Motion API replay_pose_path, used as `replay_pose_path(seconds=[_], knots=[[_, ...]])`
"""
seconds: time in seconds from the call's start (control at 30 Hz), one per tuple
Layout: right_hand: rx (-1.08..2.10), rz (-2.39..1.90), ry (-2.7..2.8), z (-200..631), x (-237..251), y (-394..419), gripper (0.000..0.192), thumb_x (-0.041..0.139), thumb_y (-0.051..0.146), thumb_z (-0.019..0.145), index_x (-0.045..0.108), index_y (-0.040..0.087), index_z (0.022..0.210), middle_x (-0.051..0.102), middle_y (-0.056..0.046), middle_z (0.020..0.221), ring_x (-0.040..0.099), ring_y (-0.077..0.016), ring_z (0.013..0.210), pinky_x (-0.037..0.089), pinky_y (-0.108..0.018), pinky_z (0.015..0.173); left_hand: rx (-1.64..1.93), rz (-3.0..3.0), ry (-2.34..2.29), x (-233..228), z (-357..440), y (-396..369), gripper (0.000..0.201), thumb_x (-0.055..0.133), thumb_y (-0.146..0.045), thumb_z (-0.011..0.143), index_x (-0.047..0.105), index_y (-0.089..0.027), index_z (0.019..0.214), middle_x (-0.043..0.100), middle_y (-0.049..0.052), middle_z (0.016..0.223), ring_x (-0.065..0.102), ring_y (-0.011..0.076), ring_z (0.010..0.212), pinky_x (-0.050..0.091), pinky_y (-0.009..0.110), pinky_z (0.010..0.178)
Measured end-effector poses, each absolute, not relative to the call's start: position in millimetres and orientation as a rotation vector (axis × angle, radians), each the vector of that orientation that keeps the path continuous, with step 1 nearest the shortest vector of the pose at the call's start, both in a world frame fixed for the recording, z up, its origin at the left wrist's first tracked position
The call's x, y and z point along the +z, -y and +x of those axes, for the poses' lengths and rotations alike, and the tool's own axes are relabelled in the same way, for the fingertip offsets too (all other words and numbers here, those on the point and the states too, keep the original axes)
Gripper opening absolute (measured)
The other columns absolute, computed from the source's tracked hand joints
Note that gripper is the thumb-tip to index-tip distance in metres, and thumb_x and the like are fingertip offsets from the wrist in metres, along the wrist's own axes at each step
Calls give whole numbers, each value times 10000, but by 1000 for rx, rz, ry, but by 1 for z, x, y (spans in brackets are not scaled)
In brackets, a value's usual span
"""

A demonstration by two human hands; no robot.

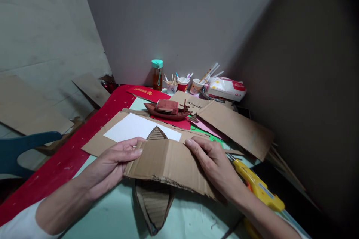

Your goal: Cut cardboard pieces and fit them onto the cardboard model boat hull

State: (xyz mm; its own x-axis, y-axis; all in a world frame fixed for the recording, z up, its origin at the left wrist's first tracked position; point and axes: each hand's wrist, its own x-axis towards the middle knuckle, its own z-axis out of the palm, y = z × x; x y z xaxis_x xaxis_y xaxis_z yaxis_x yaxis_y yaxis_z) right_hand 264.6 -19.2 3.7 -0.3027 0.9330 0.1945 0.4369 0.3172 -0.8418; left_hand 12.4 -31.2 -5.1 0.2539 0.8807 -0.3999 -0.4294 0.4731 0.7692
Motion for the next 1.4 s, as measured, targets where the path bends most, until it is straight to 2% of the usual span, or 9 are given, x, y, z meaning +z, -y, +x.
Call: replay_pose_path(seconds=[0.13,0.33,0.5,0.8,1.13,1.2,1.27,1.33,1.4], knots=[[910,-1208,1924,259,7,15,397,442,391,1004,390,220,650,451,27,678,395,-142,642,302,-285,633,847,670,-999,-7,1,36,291,811,-141,734,740,-223,1003,719,44,973,678,186,901,565,269,811],[965,-1196,1856,246,-4,-4,414,414,442,1005,465,215,663,443,38,632,420,-132,602,323,-254,589,710,916,-1051,-8,-14,34,227,801,-340,758,688,-168,854,695,48,787,649,160,695,523,217,599],[947,-1210,1803,239,-14,-12,415,424,409,1001,553,204,664,481,39,610,455,-132,611,362,-235,637,582,1114,-1095,-23,-25,24,324,786,-446,752,647,-159,809,649,11,639,407,35,355,285,146,323],[954,-1192,1766,235,-18,-13,416,417,411,998,539,203,659,524,32,635,504,-138,648,379,-238,672,530,1107,-1059,-41,-33,17,317,724,-468,812,601,-175,825,634,-13,526,338,4,264,112,131,288],[963,-1211,1828,234,-19,-15,440,356,420,1031,512,202,682,543,19,669,514,-139,665,392,-242,648,574,1067,-1086,-37,-26,19,378,786,-523,731,617,-190,788,573,-44,527,302,5,301,127,141,304],[940,-1242,1879,238,-12,-15,424,397,429,1019,513,198,683,527,24,661,494,-140,652,358,-252,625,688,967,-1069,-27,-23,19,341,839,-456,687,642,-186,756,622,-12,622,430,33,385,264,132,342],[944,-1261,1972,246,1,-16,380,529,463,963,557,192,698,540,29,648,487,-143,632,324,-260,596,811,865,-1066,-14,-21,16,298,875,-369,648,660,-179,725,661,21,728,585,93,564,452,159,497],[942,-1279,2126,256,16,-20,324,636,485,899,626,193,759,596,21,674,513,-153,638,314,-264,584,861,829,-1083,-1,-18,10,291,887,-324,627,643,-174,677,641,14,713,619,121,642,496,183,583],[853,-1294,2283,265,30,-28,314,615,491,916,660,198,812,655,-4,739,557,-171,679,338,-272,600,860,883,-1145,9,-16,-3,311,883,-330,626,617,-173,659,607,-7,674,576,103,583,446,167,517]])
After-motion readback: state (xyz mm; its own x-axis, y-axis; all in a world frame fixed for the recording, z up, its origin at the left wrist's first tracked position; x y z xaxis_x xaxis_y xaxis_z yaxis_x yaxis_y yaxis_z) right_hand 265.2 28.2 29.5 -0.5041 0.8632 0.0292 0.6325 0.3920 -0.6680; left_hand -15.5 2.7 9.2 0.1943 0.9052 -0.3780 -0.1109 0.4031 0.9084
